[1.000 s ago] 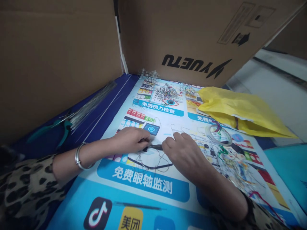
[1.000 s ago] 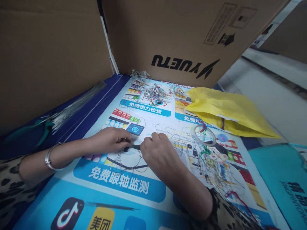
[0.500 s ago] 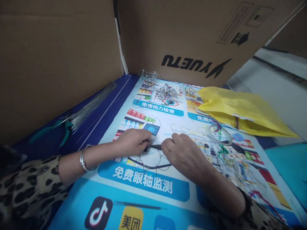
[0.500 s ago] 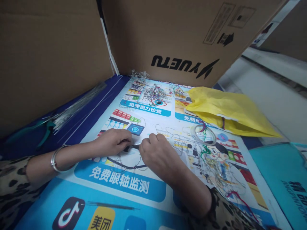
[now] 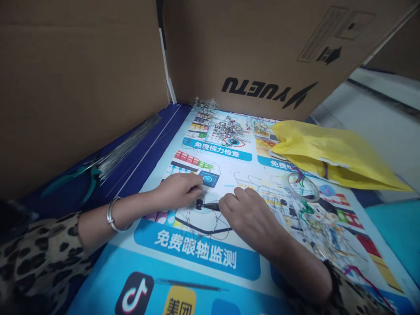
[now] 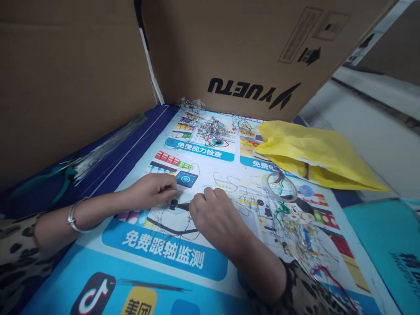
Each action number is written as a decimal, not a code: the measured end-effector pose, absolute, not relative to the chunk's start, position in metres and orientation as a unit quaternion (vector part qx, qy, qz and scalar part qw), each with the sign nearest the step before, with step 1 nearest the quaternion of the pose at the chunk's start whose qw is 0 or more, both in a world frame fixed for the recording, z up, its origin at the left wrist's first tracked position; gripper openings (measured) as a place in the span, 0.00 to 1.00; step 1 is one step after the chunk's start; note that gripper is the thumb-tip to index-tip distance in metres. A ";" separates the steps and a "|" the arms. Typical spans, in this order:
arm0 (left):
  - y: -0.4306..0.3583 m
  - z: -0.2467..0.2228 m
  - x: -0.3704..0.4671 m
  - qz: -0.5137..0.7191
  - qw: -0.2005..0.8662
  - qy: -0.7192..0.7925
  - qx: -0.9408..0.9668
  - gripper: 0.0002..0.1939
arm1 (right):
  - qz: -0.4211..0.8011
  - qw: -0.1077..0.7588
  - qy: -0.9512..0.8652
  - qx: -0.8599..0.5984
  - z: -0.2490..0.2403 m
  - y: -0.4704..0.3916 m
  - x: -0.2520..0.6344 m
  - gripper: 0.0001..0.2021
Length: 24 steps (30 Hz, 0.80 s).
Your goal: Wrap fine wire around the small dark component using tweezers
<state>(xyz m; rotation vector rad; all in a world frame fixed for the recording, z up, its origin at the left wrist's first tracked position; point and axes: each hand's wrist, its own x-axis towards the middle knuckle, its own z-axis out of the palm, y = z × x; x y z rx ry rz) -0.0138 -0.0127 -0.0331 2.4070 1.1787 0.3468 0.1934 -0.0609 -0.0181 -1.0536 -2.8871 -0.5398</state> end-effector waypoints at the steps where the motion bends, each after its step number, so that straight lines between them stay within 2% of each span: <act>1: -0.013 -0.033 -0.014 0.128 0.225 0.422 0.869 0.07 | -0.172 0.012 -0.923 -0.343 -0.018 -0.061 0.193 0.05; 18: -0.015 -0.032 -0.018 0.144 0.263 0.370 0.879 0.07 | -0.189 0.023 -0.909 -0.371 -0.018 -0.060 0.195 0.06; 24: -0.017 -0.034 -0.017 0.184 0.252 0.390 0.867 0.06 | -0.129 0.055 -0.895 -0.423 -0.024 -0.062 0.196 0.05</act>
